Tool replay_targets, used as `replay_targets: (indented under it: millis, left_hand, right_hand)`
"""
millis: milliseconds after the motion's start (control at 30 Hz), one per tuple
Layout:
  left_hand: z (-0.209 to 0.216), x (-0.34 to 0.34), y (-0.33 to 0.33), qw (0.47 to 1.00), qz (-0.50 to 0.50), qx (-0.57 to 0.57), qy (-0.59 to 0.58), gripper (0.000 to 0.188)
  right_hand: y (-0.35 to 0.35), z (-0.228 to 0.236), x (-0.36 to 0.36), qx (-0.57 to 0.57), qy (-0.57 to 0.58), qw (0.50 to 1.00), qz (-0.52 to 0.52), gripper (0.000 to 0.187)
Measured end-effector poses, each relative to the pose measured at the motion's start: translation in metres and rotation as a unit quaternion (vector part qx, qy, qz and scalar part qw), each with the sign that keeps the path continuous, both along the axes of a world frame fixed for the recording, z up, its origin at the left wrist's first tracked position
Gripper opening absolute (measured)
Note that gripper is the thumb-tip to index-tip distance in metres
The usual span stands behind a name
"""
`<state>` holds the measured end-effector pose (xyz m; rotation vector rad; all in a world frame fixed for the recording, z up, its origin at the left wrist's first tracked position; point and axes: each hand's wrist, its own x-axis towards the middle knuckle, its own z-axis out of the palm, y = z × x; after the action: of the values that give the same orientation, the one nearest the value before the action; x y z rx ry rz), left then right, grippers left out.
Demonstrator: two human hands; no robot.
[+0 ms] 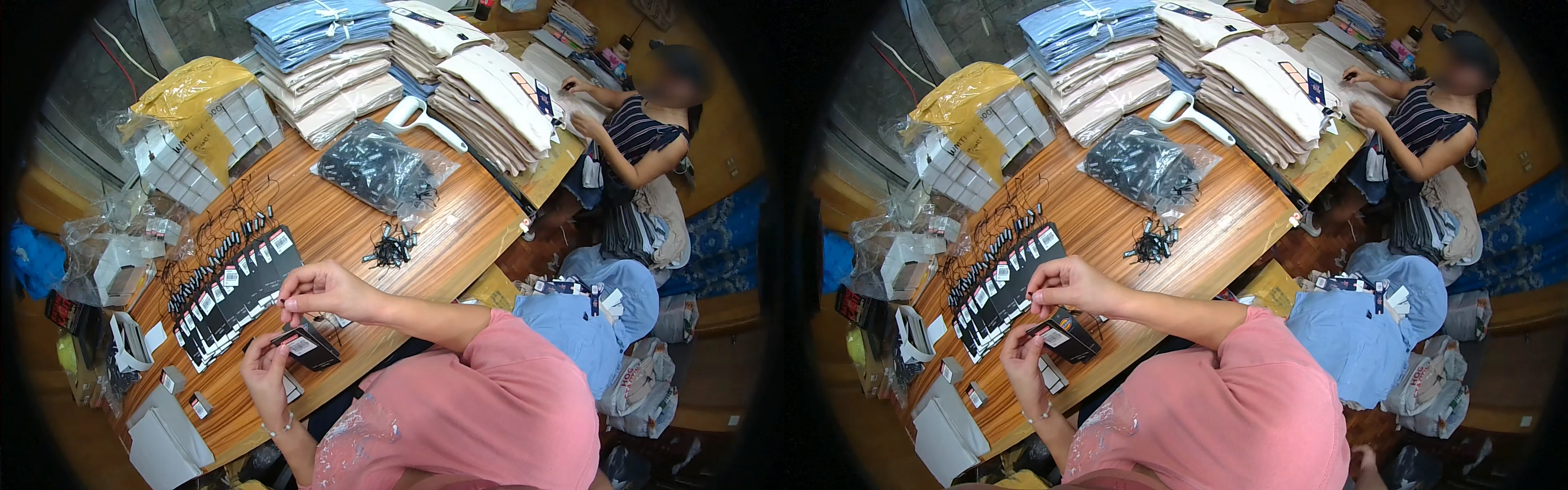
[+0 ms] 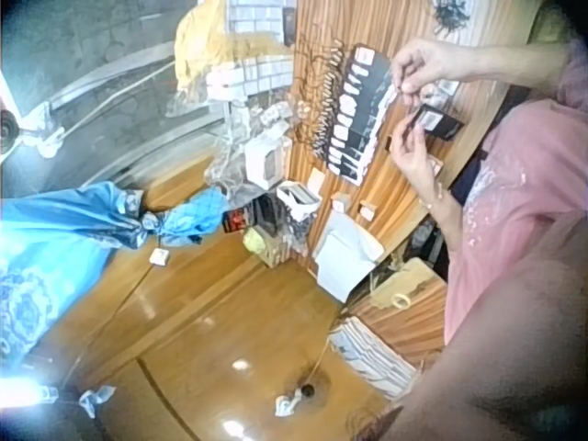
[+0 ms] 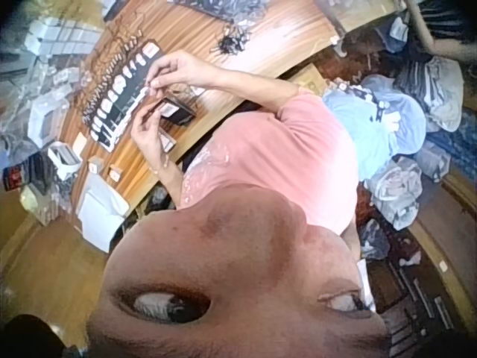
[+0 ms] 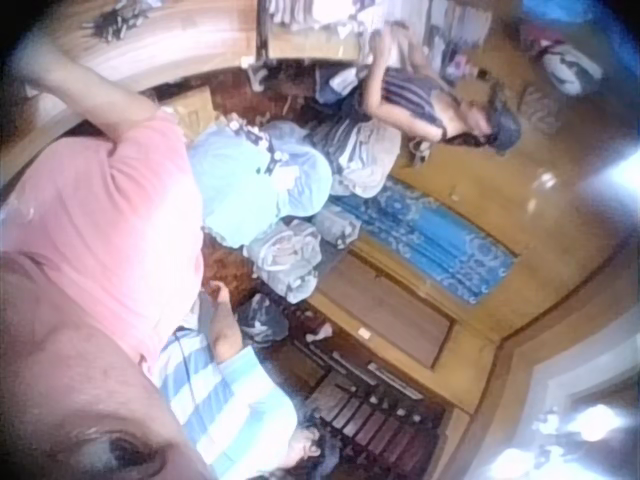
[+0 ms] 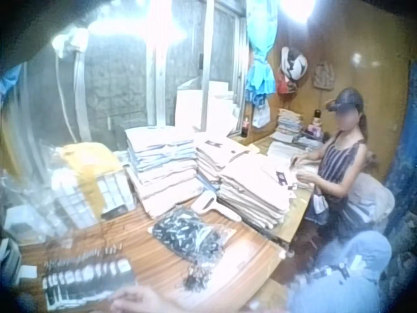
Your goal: The person attaches plastic tags and security sensors to various black garment labels by threading a plastic fastener through the label and locking it.
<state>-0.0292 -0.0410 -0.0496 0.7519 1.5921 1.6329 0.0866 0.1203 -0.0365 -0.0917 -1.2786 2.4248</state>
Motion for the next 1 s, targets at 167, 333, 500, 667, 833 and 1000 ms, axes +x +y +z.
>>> replay_targets:
  millis: [167, 333, 500, 667, 833, 1000]
  left_hand:
    - [0.002, 0.001, -0.002, 1.0, 0.008, -0.004, 0.016, 0.019]
    - [-0.003, 0.005, -0.001, 1.0, 0.013, 0.001, 0.009, 0.019]
    - [-0.002, 0.009, 0.001, 1.0, 0.009, -0.002, 0.018, 0.018]
    - [0.002, 0.012, 0.002, 0.999, 0.015, -0.004, 0.028, 0.018]
    - [0.005, 0.015, 0.004, 1.0, 0.017, -0.012, 0.021, 0.019]
    - [0.0, 0.015, 0.008, 1.0, 0.007, -0.011, 0.019, 0.019]
  right_hand:
    - [-0.002, -0.003, 0.0, 0.016, -0.022, 1.0, -0.002, 0.012]
    - [-0.001, -0.004, 0.002, 0.046, -0.046, 0.998, 0.002, 0.013]
    - [0.001, -0.007, 0.007, 0.046, -0.035, 0.998, -0.005, 0.013]
    - [-0.001, -0.012, 0.004, 0.069, -0.017, 0.997, -0.022, 0.013]
    - [0.002, -0.008, 0.009, 0.084, -0.023, 0.996, 0.002, 0.013]
    - [0.004, -0.006, 0.014, 0.112, -0.023, 0.993, -0.003, 0.014]
